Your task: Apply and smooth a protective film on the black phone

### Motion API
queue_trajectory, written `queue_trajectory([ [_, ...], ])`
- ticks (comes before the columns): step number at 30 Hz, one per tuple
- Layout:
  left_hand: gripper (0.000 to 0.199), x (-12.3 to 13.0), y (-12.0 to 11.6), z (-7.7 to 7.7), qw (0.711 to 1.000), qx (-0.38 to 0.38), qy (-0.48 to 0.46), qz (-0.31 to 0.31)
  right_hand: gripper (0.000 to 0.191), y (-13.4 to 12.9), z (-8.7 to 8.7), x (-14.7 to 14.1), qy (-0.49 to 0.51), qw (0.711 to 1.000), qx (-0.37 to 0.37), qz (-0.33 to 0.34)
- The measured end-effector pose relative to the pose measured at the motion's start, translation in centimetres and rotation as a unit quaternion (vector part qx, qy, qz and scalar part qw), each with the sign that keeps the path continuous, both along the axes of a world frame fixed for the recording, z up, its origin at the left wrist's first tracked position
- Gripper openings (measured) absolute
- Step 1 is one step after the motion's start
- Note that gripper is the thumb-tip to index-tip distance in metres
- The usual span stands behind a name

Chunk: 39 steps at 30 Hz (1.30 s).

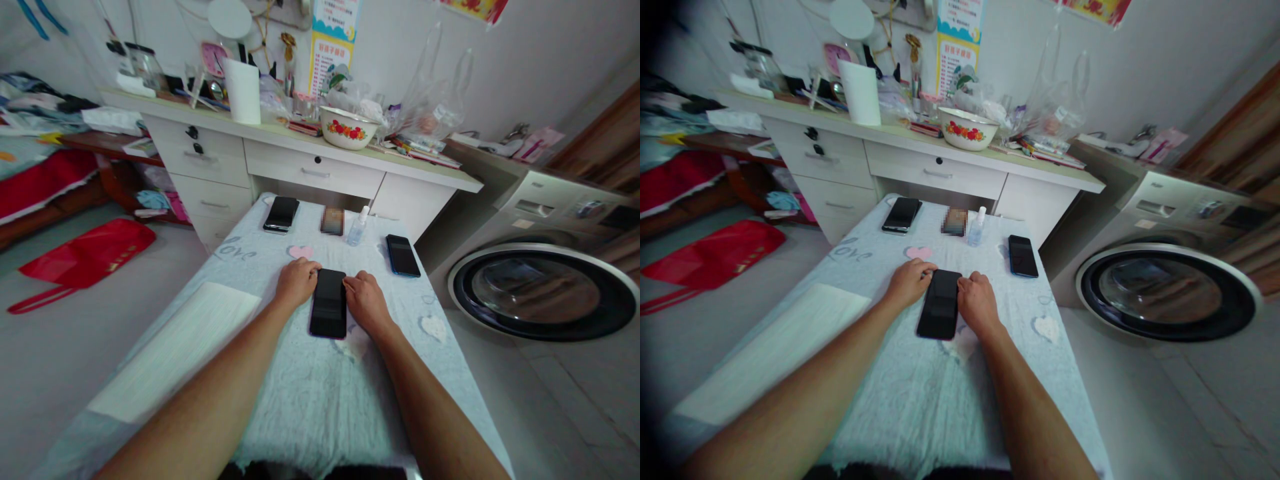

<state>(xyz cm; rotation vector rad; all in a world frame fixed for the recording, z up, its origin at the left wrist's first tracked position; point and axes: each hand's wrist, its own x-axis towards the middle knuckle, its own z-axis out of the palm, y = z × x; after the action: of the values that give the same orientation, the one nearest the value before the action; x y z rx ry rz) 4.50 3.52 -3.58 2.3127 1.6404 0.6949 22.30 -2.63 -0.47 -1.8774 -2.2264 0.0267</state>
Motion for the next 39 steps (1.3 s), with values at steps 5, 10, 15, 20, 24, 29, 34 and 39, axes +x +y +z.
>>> queue_trajectory([
  [5, 0.030, 0.0, 0.0, -0.1, 1.000, -0.001, -0.003, -0.001, 0.027, -0.2, 0.0, -0.2, 0.001, 0.999, 0.011, 0.030],
  [10, 0.030, 0.0, 0.0, 0.0, 1.000, -0.004, 0.000, 0.000, 0.025, -0.6, 0.3, -0.4, 0.015, 0.997, 0.009, 0.073],
  [15, 0.030, 0.0, 0.0, 0.0, 1.000, -0.005, 0.000, 0.002, 0.024, -1.0, 0.5, -0.3, 0.024, 0.992, -0.002, 0.124],
  [20, 0.030, 0.0, 0.0, 0.0, 1.000, -0.008, 0.001, -0.001, 0.026, -0.8, 0.2, -0.2, 0.044, 0.991, -0.001, 0.123],
  [24, 0.030, 0.0, 0.0, 0.1, 1.000, -0.004, 0.002, 0.000, 0.027, -0.3, -0.1, 0.0, 0.048, 0.995, 0.001, 0.089],
  [29, 0.029, 0.0, 0.0, 0.0, 1.000, -0.006, 0.004, 0.003, 0.027, 0.4, -0.8, 0.5, 0.052, 0.997, 0.022, 0.056],
  [34, 0.029, 0.0, 0.1, -0.1, 1.000, -0.004, 0.004, 0.006, 0.027, 0.8, -1.4, 0.8, 0.062, 0.997, 0.042, 0.031],
  [39, 0.029, 0.0, 0.1, 0.0, 1.000, -0.009, 0.011, 0.007, 0.028, 1.2, -1.8, 1.0, 0.065, 0.996, 0.057, 0.003],
])
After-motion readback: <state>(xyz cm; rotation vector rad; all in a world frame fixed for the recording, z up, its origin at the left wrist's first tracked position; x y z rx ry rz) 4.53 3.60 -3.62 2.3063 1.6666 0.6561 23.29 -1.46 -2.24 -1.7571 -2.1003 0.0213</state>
